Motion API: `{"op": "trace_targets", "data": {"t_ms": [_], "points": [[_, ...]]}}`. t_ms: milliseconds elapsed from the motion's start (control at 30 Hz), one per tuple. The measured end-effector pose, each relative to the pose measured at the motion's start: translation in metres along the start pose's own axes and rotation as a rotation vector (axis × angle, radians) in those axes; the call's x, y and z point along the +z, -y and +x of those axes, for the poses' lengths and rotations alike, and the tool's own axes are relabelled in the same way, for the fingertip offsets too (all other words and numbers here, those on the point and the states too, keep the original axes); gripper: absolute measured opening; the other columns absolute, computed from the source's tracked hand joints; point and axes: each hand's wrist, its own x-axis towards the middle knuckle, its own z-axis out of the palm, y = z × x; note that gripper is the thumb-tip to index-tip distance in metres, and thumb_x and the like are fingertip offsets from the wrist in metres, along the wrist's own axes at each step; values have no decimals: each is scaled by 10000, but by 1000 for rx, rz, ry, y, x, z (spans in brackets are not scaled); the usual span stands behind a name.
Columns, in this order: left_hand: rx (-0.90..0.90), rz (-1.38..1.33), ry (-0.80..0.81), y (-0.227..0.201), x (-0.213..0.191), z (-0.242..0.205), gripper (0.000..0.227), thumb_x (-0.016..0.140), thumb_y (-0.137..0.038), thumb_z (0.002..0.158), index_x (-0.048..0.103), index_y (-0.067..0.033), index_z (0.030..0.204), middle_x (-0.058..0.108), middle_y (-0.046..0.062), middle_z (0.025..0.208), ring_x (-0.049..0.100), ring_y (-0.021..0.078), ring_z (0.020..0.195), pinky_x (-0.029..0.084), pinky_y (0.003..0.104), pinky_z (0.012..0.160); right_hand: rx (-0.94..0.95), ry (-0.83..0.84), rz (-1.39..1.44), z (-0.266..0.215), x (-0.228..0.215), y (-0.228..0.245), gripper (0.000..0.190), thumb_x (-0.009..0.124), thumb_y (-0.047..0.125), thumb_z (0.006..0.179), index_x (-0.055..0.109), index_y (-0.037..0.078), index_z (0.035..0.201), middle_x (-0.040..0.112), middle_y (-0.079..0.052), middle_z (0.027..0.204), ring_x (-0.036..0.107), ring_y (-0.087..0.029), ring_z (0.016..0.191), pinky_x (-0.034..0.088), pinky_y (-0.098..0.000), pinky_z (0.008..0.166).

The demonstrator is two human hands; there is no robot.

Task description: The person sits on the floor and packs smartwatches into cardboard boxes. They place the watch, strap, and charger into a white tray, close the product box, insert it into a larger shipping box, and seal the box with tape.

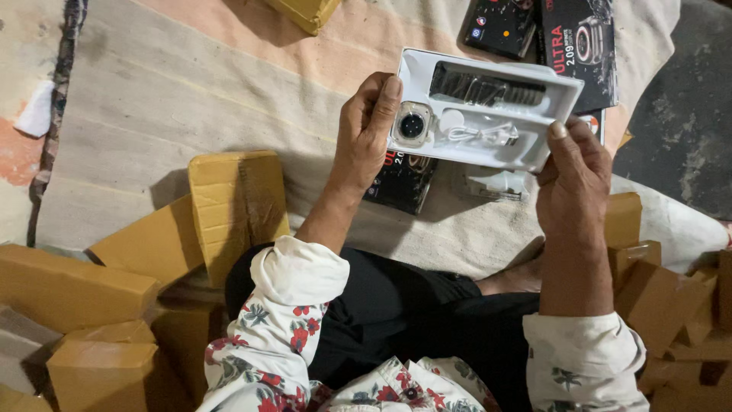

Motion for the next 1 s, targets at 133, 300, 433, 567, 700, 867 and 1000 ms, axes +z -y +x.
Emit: {"op": "trace_targets", "data": {"t_ms": [133,300,433,567,700,867,1000], "points": [[-54,112,168,-7,-19,4,415,543,-445,1109,680,-59,1035,549,-41,801,481,55,751,423,221,683,30,155,-358,-5,4,27,443,705,258,1048,613,-38,1365,683,-109,1080,674,-134,1005,576,-287,930],[-95,185,425,3,-20,6,548,550,-567,1070,749,-57,1072,712,6,849,657,107,766,551,250,704,512,521,-667,-10,11,25,513,740,271,793,674,53,1253,780,-55,1011,703,-81,850,550,-259,760],[-241,38,371,3,-17,8,807,437,-726,964,642,-66,1381,725,56,845,735,147,768,616,283,691,586,371,-268,-24,25,-9,344,793,180,882,732,-32,1147,731,-93,941,650,-161,801,521,-325,710],[-219,-500,206,-11,-20,7,941,392,-784,964,502,-19,1501,716,133,1153,716,203,969,612,362,877,367,58,235,-26,46,-37,278,754,157,969,679,11,1193,736,-45,1057,694,-147,942,578,-326,870],[-225,-532,270,-5,-4,-12,886,470,-715,973,463,-8,1508,627,129,1352,643,201,1213,529,350,1070,298,-105,497,-22,49,-51,336,744,202,889,648,76,1185,737,-17,1120,731,-164,1030,622,-382,942],[-92,-102,172,22,21,-28,711,578,-564,1079,542,54,1428,653,161,1318,605,201,1202,490,342,1058,205,-77,430,-25,48,-54,339,752,205,998,629,43,1269,708,-65,1182,682,-206,1066,567,-376,930],[-204,-120,68,24,3,-17,660,503,-583,1040,626,4,1316,745,117,1157,702,162,1036,581,308,909,135,-61,501,-21,51,-38,396,623,345,1118,628,25,1351,715,-90,1163,682,-183,991,549,-333,844]]}}
